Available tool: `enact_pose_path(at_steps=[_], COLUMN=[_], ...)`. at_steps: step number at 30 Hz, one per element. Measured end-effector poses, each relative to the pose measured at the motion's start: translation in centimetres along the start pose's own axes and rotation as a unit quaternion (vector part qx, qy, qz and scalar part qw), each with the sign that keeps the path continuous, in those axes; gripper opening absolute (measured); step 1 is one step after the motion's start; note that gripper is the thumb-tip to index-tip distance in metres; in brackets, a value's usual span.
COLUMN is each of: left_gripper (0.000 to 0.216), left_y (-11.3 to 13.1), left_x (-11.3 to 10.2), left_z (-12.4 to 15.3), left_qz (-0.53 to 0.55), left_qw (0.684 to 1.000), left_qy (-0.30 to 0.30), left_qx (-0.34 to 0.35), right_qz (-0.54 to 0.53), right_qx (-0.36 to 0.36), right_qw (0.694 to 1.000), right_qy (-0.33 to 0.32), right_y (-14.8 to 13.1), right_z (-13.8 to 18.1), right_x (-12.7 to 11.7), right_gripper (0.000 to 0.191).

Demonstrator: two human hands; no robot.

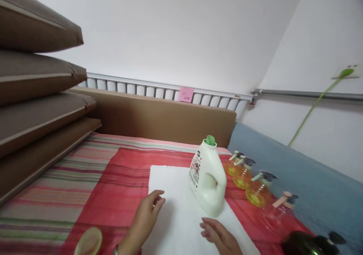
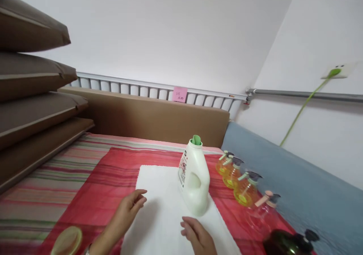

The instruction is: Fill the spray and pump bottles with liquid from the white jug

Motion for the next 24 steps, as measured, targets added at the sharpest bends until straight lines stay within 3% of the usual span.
enact_pose_path(at_steps=[6,12,16,20,24], left_gripper=[0.035,0.041,0.040,0.052,0.076], left_y=[-3.0,-3.8,-3.7,-2.6,0.2], left_x=[-1.9,-2.4,-2.2,-2.8,-3.8], left_z=[-1.8,-0.9,-0.8,-0.9,-0.5], left_qz=[0.097,0.135,0.142,0.154,0.067], left_qw=[0.994,0.988,0.987,0.984,0.986], left_qy=[0.040,0.050,0.051,0.088,0.145], left_qx=[-0.021,-0.057,-0.059,-0.036,0.052], right_qz=[-0.099,-0.144,-0.140,-0.137,-0.063], right_qx=[0.014,0.031,0.035,-0.001,-0.091], right_qw=[0.995,0.989,0.989,0.990,0.991], right_qy=[0.024,0.009,0.017,0.041,0.072], right_y=[-2.8,-1.8,-1.6,-3.8,-8.0], right_z=[-5.7,-5.8,-4.7,-3.5,-1.0], right_x=[5.9,10.4,10.5,8.8,6.3], right_gripper=[0.064,0.060,0.055,0.050,0.079])
Point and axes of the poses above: each hand's wrist, its own z-axis away from the middle knuckle, its own x-axis out of the palm, y = z × x, the point moved 7 cm from there along -z, towards the middle knuckle, and after that the axes turned 5 degrees about z, right-handed, at the moved point
